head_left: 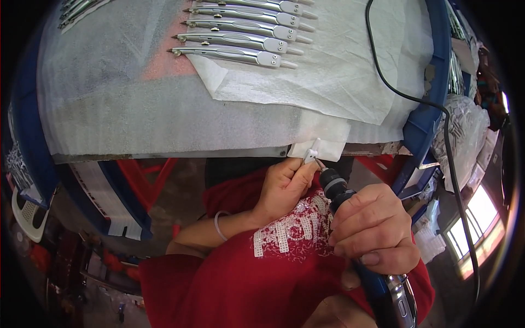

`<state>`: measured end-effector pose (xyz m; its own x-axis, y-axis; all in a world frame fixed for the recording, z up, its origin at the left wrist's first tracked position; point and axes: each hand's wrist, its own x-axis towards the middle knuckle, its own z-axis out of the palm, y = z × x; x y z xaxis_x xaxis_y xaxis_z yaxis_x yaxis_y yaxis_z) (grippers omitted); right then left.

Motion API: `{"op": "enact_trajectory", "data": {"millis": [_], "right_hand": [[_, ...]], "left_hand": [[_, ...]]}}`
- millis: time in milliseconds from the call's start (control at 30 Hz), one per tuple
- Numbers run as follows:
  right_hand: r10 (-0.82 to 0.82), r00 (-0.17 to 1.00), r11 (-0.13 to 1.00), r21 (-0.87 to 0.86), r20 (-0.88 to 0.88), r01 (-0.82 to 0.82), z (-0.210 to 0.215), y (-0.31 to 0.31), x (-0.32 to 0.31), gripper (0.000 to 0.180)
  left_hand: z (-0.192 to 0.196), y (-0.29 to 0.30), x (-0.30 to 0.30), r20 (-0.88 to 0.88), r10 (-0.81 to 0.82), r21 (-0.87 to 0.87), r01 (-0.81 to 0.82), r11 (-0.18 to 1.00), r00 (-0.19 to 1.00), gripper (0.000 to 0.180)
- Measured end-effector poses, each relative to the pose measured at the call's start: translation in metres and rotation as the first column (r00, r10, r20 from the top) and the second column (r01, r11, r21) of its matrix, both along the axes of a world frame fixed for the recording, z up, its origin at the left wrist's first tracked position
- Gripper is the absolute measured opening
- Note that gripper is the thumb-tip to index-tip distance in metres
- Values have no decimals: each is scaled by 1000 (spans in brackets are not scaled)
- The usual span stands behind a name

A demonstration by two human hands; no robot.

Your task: Polishing small metal components using a handheld rotary tool at a workshop station.

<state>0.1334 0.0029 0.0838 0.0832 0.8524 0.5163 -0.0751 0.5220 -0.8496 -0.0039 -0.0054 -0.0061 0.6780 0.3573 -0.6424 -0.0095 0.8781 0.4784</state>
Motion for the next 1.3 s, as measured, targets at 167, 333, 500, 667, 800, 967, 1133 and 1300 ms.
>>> {"op": "enact_trajectory", "data": {"millis": [167, 333, 500, 667, 800, 967, 1133, 1300], "right_hand": [[-17, 1000, 1000, 0, -20, 17, 0, 3, 2, 14], [-10, 1000, 1000, 13, -21, 11, 1, 2, 2, 13], [-33, 999, 999, 20, 4, 33, 6, -1, 5, 23], [1, 997, 1000, -12, 73, 0, 6, -2, 5, 36], [33, 986, 999, -27, 163, -29, 6, -1, 6, 42], [-24, 1000, 999, -22, 11, 25, 6, 2, -3, 27], [-36, 999, 999, 1, -14, 36, 3, 4, -4, 22], [-52, 999, 999, 8, 14, 52, 3, 5, -9, 20]], "left_hand": [[-3, -4, 2, 17, 25, -11, -24, 1000, 1000, 19], [3, 3, 3, -26, 32, -26, -33, 999, 999, 19], [5, 7, 2, -6, -1, -1, 1, 1000, 1000, 19], [1, 3, 1, 40, 8, -9, -7, 1000, 999, 21], [0, 2, 0, 57, 4, -9, -4, 1000, 998, 22], [-1, 2, -1, 50, 0, -5, 0, 1000, 999, 22], [-1, 3, -1, 51, -8, -1, 8, 1000, 999, 22], [-3, -4, 2, 43, 38, -4, -38, 999, 998, 22]]}}
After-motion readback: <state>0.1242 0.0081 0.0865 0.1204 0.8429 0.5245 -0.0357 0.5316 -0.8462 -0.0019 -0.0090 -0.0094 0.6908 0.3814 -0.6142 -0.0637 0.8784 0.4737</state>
